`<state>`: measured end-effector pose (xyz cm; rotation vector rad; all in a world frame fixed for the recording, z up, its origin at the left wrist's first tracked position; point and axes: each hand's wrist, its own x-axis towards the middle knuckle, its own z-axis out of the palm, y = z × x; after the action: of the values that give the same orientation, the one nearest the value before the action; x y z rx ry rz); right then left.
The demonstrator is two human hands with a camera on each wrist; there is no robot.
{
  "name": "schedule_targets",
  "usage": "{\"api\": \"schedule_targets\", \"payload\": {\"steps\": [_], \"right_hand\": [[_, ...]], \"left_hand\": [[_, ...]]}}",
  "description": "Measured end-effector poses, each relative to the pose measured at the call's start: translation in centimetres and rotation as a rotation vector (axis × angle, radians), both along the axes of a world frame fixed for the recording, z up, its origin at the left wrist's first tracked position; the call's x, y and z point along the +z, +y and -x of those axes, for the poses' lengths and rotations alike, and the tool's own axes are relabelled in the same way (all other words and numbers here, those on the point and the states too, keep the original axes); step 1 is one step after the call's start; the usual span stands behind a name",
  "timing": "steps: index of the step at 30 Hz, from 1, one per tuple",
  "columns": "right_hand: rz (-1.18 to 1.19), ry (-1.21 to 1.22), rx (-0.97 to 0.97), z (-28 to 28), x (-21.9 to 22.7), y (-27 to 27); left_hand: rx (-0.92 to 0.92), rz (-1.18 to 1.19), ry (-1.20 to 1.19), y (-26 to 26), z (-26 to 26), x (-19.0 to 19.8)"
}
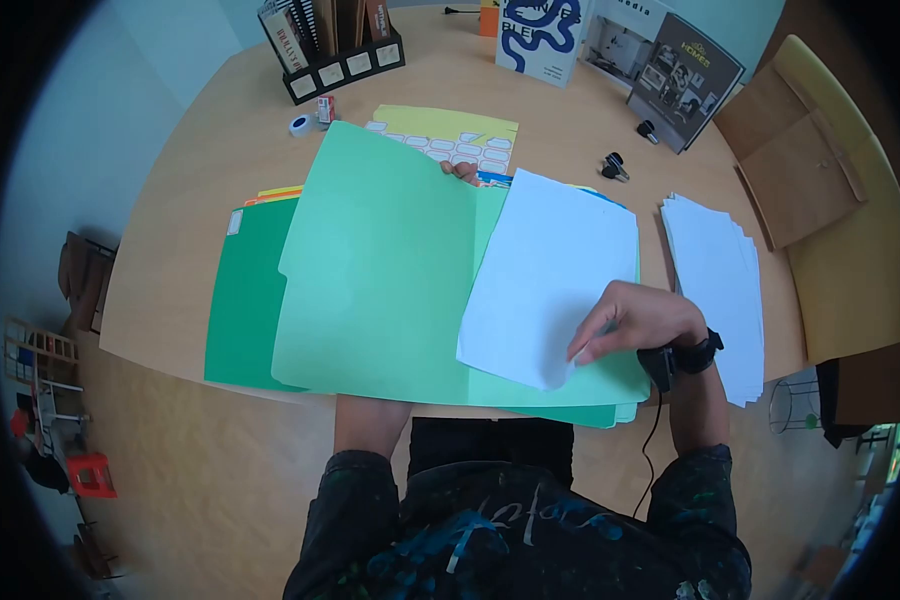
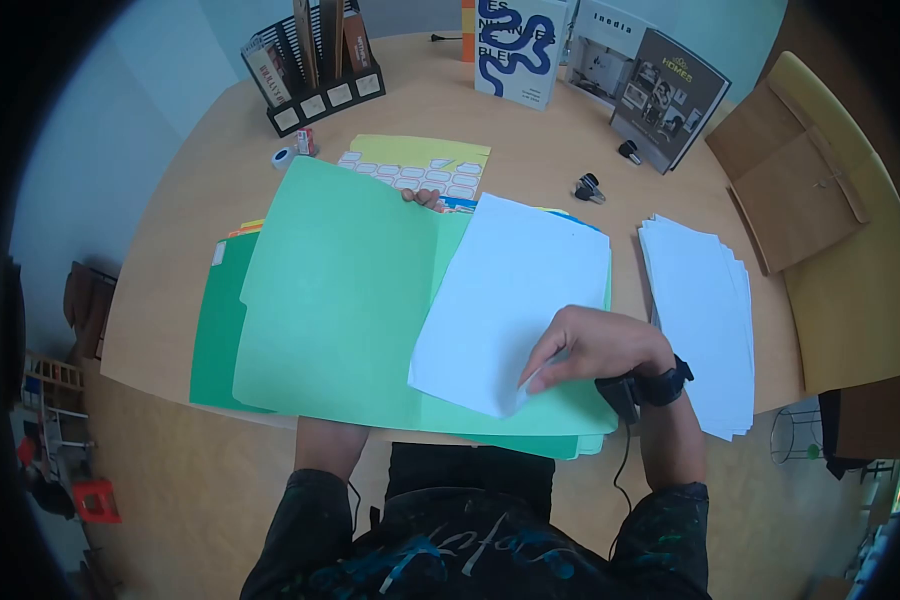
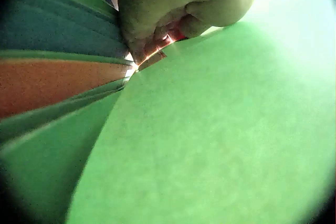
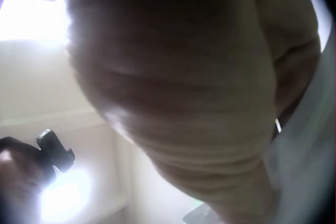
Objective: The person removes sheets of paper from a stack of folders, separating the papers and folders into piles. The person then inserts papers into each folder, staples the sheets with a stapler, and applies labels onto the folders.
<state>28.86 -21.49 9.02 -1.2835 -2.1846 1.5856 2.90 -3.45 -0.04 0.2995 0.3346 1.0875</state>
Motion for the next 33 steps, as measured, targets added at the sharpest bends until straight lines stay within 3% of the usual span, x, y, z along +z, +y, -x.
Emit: {"api": "schedule_targets", "payload": {"steps": [2,4,6,7,8,10,14,27,29,33], "right_hand": [[-0.038,0.047,0.132,0.1,0.0,-0.2],[-0.092,0.089,0.128,0.2,0.6,0.7],[-0.222,0.003,-0.256,0.1,-0.1,1.9],[-0.453,-0.245,-0.28,0.7,-0.6,1.7],[-0.455,-0.25,-0.278,0.9,-1.6,1.8],[-0.598,-0.677,-0.128,1.0,-4.3,2.2],[-0.534,-0.523,0.012,1.2,-4.6,2.2],[-0.554,-0.524,0.002,1.4,-3.6,2.7],[-0.737,-0.42,-0.111,0.6,-3.1,3.2],[-0.725,-0.347,-0.638,-2.9,-0.8,7.8]], "left_hand": [[0.001,0.01,-0.017,0.0,0.1,0.0],[0.0,0.02,-0.033,-0.1,0.2,-0.1],[-0.003,0.032,-0.05,-0.2,0.1,-0.1],[-0.004,0.036,-0.059,-0.2,0.0,-0.1],[-0.007,0.039,-0.065,-0.2,0.0,-0.1],[-0.012,0.047,-0.074,-0.1,0.1,0.0],[-0.014,0.073,-0.091,-0.1,0.5,-0.4],[-0.079,0.12,-0.103,0.2,0.5,0.1],[-0.091,0.127,-0.105,0.3,0.5,0.1],[-0.135,0.149,-0.096,0.1,-0.1,0.1]]}}
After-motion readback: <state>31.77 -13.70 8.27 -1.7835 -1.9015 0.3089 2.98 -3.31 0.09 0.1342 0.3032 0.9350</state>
